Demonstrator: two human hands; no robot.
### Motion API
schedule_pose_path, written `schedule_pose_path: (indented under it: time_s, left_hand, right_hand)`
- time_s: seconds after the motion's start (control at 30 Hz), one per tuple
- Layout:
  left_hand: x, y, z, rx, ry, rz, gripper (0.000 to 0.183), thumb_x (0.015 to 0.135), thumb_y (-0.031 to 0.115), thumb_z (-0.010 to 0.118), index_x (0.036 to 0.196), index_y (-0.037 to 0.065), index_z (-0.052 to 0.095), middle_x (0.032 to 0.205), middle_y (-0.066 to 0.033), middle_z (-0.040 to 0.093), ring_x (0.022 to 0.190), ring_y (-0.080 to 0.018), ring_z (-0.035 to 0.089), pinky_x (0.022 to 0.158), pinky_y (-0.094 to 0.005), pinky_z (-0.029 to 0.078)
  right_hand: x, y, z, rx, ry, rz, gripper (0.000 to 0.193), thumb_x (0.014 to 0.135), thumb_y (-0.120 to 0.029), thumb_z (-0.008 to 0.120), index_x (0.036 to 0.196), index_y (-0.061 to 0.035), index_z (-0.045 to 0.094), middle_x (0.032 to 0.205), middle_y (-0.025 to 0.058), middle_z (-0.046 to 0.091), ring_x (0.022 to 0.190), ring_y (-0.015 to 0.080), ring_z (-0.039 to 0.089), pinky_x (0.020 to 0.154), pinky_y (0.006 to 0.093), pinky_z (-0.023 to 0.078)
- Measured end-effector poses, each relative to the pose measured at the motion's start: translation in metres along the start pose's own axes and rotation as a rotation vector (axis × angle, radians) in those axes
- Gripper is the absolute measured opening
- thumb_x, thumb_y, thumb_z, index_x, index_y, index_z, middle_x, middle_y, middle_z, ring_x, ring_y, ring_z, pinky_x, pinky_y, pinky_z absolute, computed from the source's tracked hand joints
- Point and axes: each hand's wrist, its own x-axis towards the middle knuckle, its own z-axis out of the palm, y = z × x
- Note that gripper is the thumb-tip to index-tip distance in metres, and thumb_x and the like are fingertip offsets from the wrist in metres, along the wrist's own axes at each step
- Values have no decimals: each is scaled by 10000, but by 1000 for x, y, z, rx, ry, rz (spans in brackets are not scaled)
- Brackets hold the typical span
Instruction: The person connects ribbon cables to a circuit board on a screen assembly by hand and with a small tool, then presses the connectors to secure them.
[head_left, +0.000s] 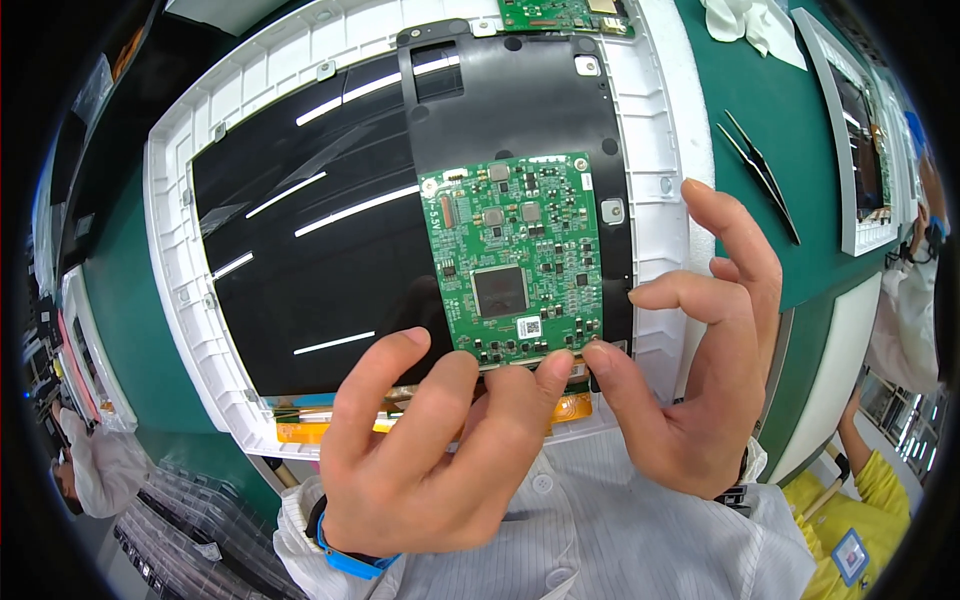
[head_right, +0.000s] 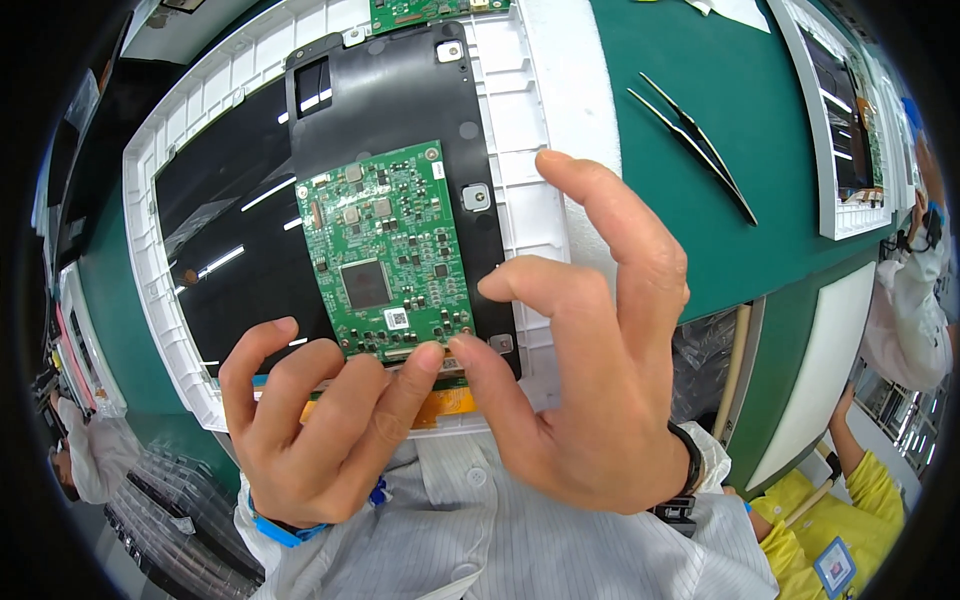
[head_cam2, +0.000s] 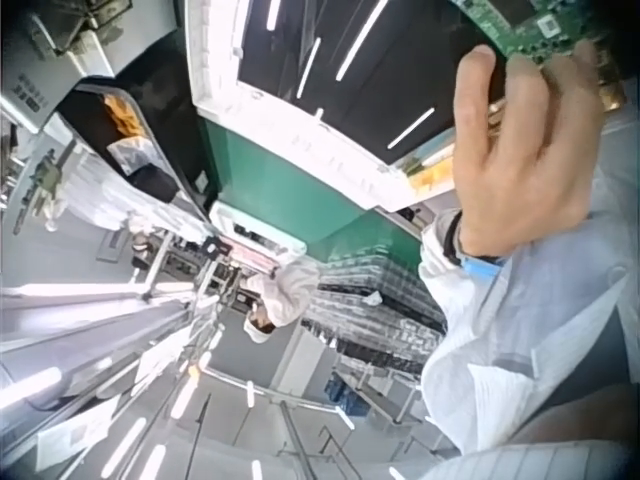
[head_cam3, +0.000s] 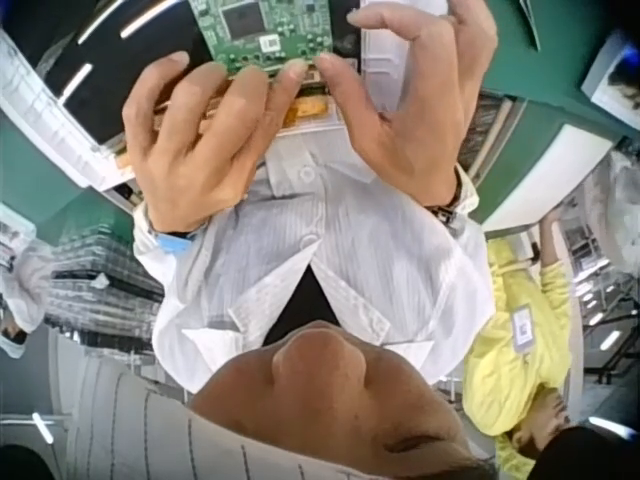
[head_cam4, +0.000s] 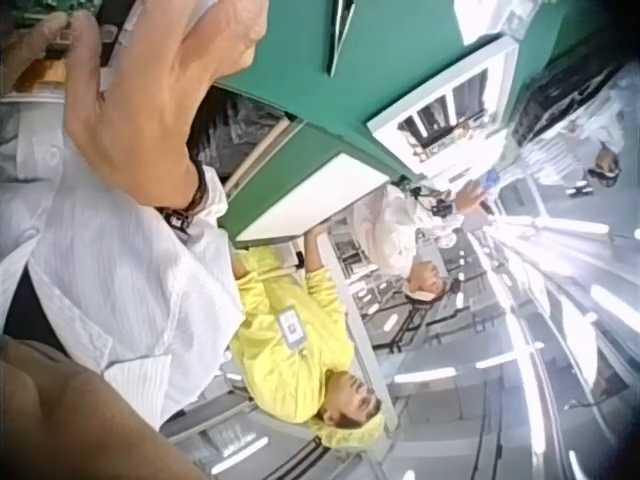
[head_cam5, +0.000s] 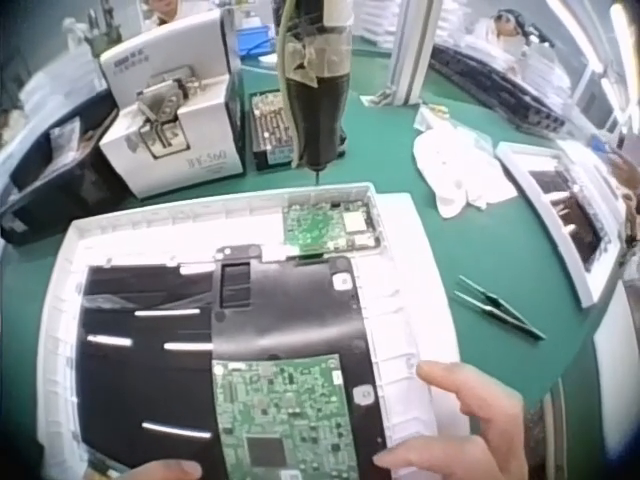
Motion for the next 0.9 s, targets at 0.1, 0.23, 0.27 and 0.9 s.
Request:
schedule_pose_path:
  time_s: [0.1,0.23,0.27,0.9]
  left_hand:
    - [-3,-1,0,69,15,58,457,636,187,862,1092,203,848,971,33,561,859,-184,599,961,-485,525]
    - [-5,-1,0,65,33,55,431,636,178,851,1066,196,854,968,30,555,869,-188,595,982,-500,501]
    - [-4,-1,1,-20,61,-20,443,622,174,841,1065,193,856,953,29,549,873,-190,591,994,-510,485]
    - [-35,-29,-21,-335,36,-277,226,670,147,842,889,94,829,874,-44,616,864,-230,604,1019,-558,426]
  right_hand:
    - [-2,-2,3,-18,-40,21,381,797,-195,857,1058,-108,594,1557,263,471,1392,375,488,1057,466,362]
    - [-2,-3,3,-41,-32,-6,386,803,-218,865,1046,-107,586,1561,261,467,1397,375,482,1067,483,359]
    - [-1,-3,4,-33,-36,-4,388,805,-223,867,1044,-105,584,1559,263,467,1402,377,478,1072,490,357]
    - [5,-20,-24,-56,-329,-261,336,537,-96,865,857,-88,764,1298,162,686,1235,379,604,950,476,465]
